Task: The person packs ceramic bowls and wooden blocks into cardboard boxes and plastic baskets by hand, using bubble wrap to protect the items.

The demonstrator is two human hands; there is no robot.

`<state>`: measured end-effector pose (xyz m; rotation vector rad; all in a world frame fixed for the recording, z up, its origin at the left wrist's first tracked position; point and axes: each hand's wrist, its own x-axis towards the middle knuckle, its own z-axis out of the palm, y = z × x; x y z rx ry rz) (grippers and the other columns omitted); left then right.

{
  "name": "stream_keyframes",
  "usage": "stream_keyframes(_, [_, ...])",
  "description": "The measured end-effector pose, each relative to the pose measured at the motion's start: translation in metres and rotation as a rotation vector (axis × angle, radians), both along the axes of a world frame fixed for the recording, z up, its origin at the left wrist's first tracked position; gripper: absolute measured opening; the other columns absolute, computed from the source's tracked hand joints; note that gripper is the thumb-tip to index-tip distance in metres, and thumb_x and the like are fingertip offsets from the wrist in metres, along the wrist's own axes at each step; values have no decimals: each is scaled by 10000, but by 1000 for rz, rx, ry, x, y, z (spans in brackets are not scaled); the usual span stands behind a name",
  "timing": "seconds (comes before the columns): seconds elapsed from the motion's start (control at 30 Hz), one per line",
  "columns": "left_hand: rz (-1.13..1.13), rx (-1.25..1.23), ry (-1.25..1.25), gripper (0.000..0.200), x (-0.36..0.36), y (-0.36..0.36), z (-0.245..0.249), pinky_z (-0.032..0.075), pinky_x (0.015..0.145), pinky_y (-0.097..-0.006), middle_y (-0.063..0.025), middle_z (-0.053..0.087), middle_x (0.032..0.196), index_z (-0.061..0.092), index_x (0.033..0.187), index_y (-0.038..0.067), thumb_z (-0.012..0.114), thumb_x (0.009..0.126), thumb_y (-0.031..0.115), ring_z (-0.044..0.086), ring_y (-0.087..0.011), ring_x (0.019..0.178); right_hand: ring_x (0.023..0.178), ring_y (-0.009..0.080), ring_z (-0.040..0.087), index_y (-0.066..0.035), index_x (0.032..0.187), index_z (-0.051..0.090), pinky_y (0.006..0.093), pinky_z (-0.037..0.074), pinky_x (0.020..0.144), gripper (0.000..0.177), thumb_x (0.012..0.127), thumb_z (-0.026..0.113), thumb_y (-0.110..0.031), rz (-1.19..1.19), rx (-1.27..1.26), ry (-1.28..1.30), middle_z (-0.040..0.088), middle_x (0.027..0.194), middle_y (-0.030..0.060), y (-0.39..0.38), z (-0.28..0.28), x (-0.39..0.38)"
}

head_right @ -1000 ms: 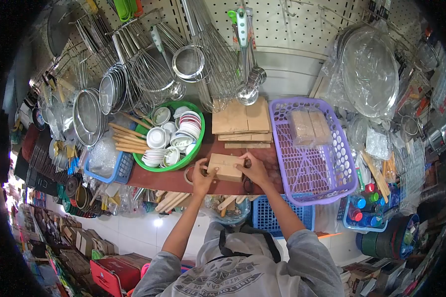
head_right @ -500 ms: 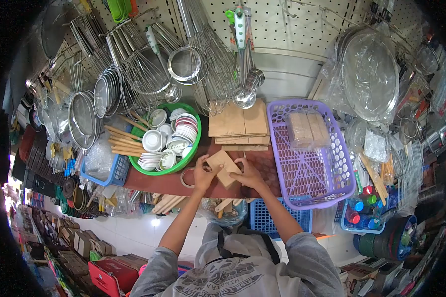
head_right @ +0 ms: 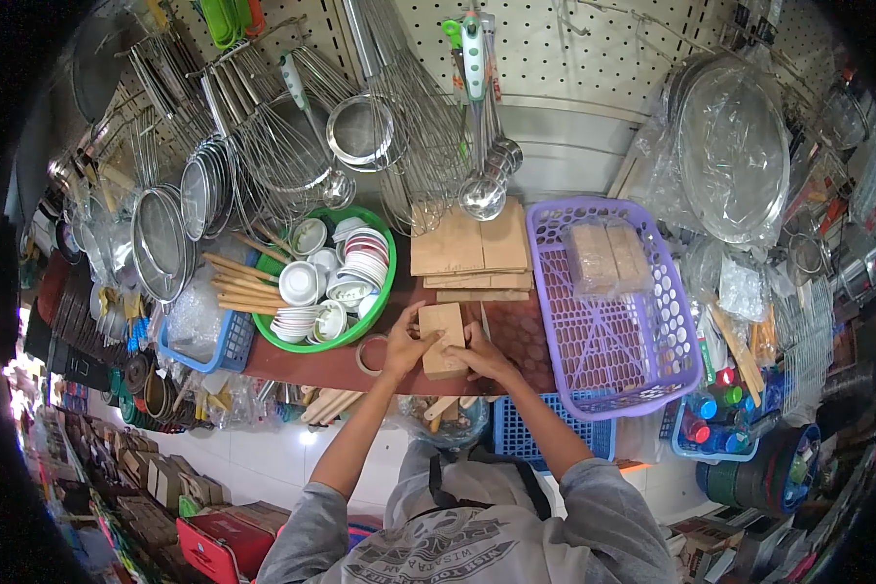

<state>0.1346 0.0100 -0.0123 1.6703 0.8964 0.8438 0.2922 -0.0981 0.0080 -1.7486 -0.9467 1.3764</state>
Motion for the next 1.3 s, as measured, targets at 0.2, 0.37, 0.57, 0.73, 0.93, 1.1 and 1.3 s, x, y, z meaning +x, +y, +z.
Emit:
stream_keyframes(0.2, [-15,82,110,716,12,9,-6,527,766,-324,-101,705,957,537,1344,78,850,709,190,638,-171,809,904,185,617,-119,1127,366,333,553,588,637,783,752,-491,-14,17,-76,607,1032,77,2,-8,11])
stream_keyframes(0.37, [-23,79,146,728,15,13,-3,512,816,-340,-98,706,962,545,1342,98,855,690,193,629,-188,809,810,135,592,-127,1045,375,272,460,512,599,772,766,-489,-100,68,-59,625,936,58,7,-26,10])
stream_keyframes(0.57, [-19,69,142,712,16,9,3,515,817,-341,-108,695,1013,555,1327,110,854,685,183,627,-193,805,768,128,556,-117,1018,370,282,458,547,586,776,777,-462,-111,117,-83,590,878,48,8,-24,9])
stream_keyframes(0.73, [11,181,75,642,16,6,-6,526,769,-326,-116,666,1072,557,1312,97,828,732,149,616,-177,807,808,135,558,-88,1014,375,281,468,671,600,756,803,-421,-172,252,-139,555,878,67,15,-64,9])
stream_keyframes(0.93, [95,139,-42,370,-20,-12,8,502,676,-270,-102,653,1013,602,1236,71,693,877,74,597,-146,757,818,136,573,-115,1040,358,285,474,623,613,765,787,-455,-128,121,-75,566,917,60,16,-33,7])
stream_keyframes(1.1, [171,283,317,232,-82,-28,9,500,798,-347,-103,649,968,690,1036,58,693,804,56,627,-253,879,804,132,584,-151,1057,358,295,466,546,603,770,767,-488,-65,142,-86,592,939,49,10,-25,3])
stream_keyframes(1.3, [279,380,544,277,-115,-49,-10,484,889,-435,-91,563,1099,700,1022,126,742,750,160,575,-329,1002,745,121,579,-136,1044,366,271,441,496,595,773,770,-478,4,76,-45,582,899,47,12,-13,-24])
